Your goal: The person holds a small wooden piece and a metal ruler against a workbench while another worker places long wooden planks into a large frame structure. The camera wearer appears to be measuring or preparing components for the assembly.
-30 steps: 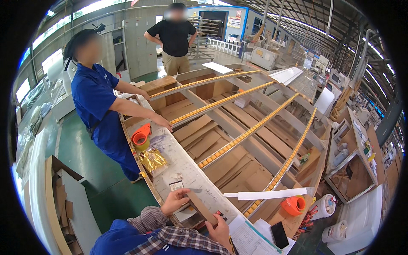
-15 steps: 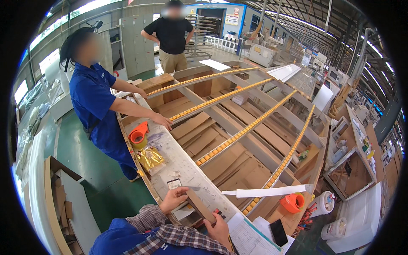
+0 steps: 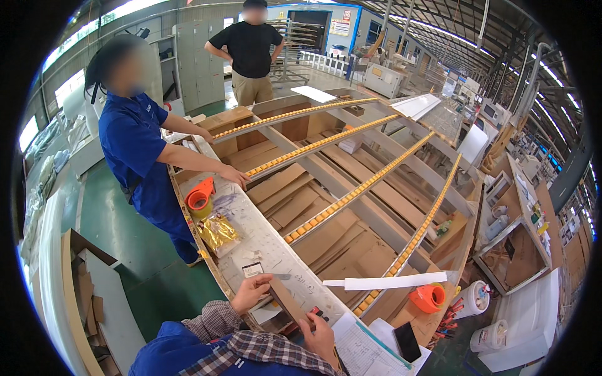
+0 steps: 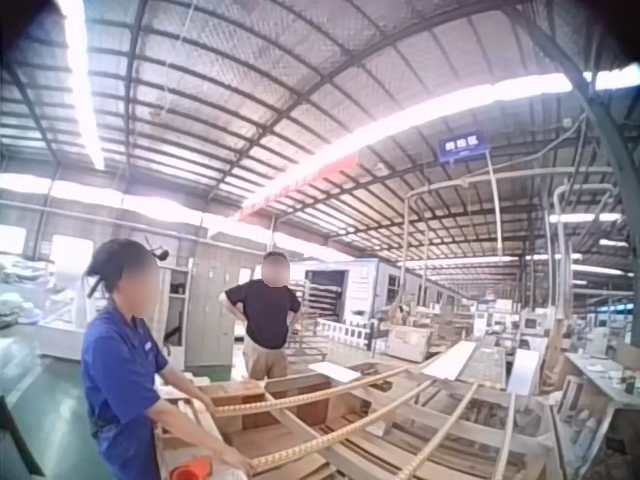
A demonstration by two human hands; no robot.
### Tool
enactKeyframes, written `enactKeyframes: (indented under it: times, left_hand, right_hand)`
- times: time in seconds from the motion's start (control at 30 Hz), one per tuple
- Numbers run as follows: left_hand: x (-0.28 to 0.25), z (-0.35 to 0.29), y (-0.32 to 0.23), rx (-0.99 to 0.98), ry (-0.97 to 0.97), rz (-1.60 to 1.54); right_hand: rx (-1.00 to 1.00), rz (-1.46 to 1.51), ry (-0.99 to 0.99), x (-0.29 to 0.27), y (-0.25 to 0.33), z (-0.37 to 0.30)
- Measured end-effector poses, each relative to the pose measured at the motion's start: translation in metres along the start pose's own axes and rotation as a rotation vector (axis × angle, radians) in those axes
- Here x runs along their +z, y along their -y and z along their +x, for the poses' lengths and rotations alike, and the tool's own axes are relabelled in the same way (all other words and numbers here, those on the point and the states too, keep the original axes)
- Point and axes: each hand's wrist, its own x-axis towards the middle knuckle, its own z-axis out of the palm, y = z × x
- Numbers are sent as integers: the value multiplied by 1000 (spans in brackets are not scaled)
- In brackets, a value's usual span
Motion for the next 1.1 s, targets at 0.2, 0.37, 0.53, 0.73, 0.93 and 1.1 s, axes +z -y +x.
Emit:
enactKeyframes:
  times: [0.2, 0.37, 0.53, 0.73, 0.93, 1.1]
  left_hand:
    - [-1, 0, -1, -10, 14, 6]
    - [-2, 2, 3, 13, 15, 26]
    - [-3, 4, 7, 40, 4, 73]
    - [-5, 5, 12, -23, -23, 32]
    - [-1, 2, -6, -48, -5, -8]
    - [0, 0, -10, -66, -19, -52]
  right_hand:
    - [23, -60, 96, -4, 8, 2]
    - [32, -29, 50, -4, 10, 0]
    - [83, 12, -41, -1, 10, -2]
    - [8, -8, -63, -1, 7, -1]
    - [-166, -32, -86, 1, -6, 1]
    - [-152, 30, -69, 1, 2, 2]
